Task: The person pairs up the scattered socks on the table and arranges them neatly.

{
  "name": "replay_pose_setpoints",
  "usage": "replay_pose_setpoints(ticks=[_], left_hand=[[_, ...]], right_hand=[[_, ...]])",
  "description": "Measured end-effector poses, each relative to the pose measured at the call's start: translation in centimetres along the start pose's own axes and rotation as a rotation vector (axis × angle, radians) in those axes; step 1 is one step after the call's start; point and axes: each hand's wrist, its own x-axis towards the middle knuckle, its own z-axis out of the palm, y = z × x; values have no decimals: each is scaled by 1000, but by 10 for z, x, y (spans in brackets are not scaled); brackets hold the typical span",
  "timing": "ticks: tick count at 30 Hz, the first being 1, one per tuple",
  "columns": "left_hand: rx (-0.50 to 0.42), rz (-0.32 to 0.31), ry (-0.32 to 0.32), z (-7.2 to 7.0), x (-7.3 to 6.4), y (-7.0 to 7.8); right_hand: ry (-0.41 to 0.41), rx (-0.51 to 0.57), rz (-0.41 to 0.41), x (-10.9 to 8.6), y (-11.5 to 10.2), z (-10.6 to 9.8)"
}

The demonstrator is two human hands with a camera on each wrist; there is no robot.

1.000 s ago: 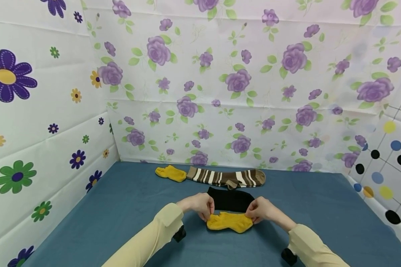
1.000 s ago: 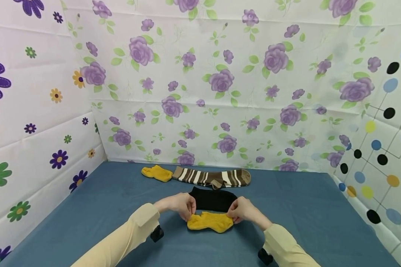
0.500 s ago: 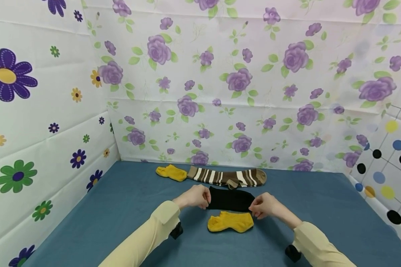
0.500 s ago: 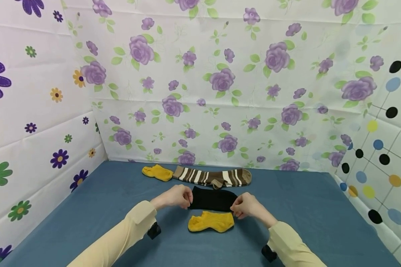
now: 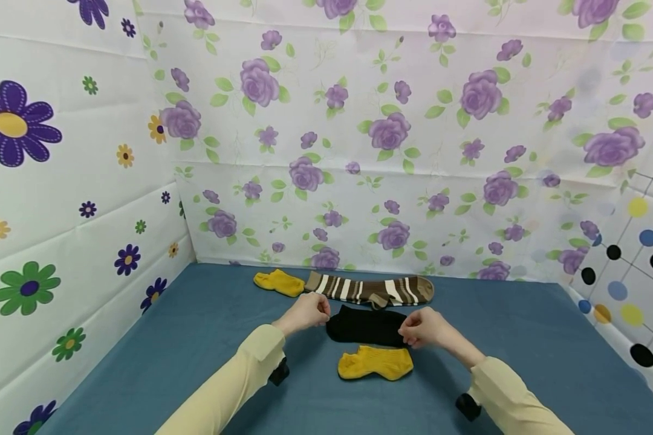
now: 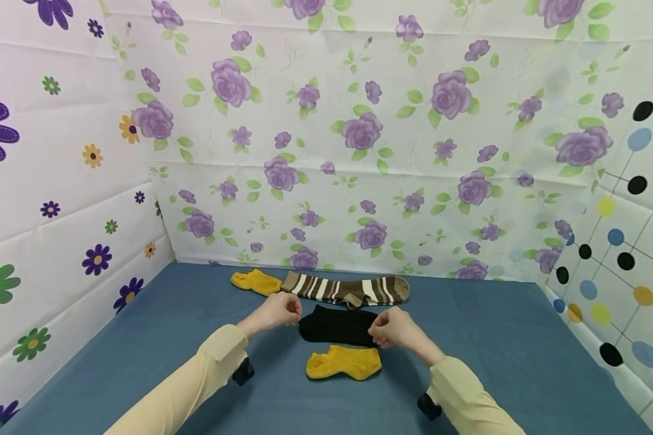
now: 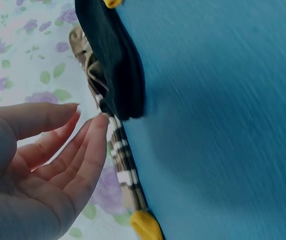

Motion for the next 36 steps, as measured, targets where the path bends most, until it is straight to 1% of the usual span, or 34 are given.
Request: replay_pose_setpoints(ticks=[6,12,18,22,26,28,32,36], left_hand=[[52,-29,94,-10,-1,-10],[103,-69,147,-22,2,-24],[151,-106,193,-34,2,-37],[227,-145,231,-42,0,-44],[304,-181,248,-49,-1,-50],[334,-194,240,-52,-1,-51],[385,-201,232,-58,-1,-55],[414,-214,245,-63,-2,-66]], right_hand=[[8,-17,-42,8,-10,6],[18,-13,-83,16,-19,12],[-50,-37,-175,25,-27,20],[-74,-84,-224,30,-34,28],[-78,-168,-245,35,-43,34],[-88,-205,-252,37,-47,36],[-114,-227,-253,44,-53,40],[-123,-254,-255,52,-61,45]])
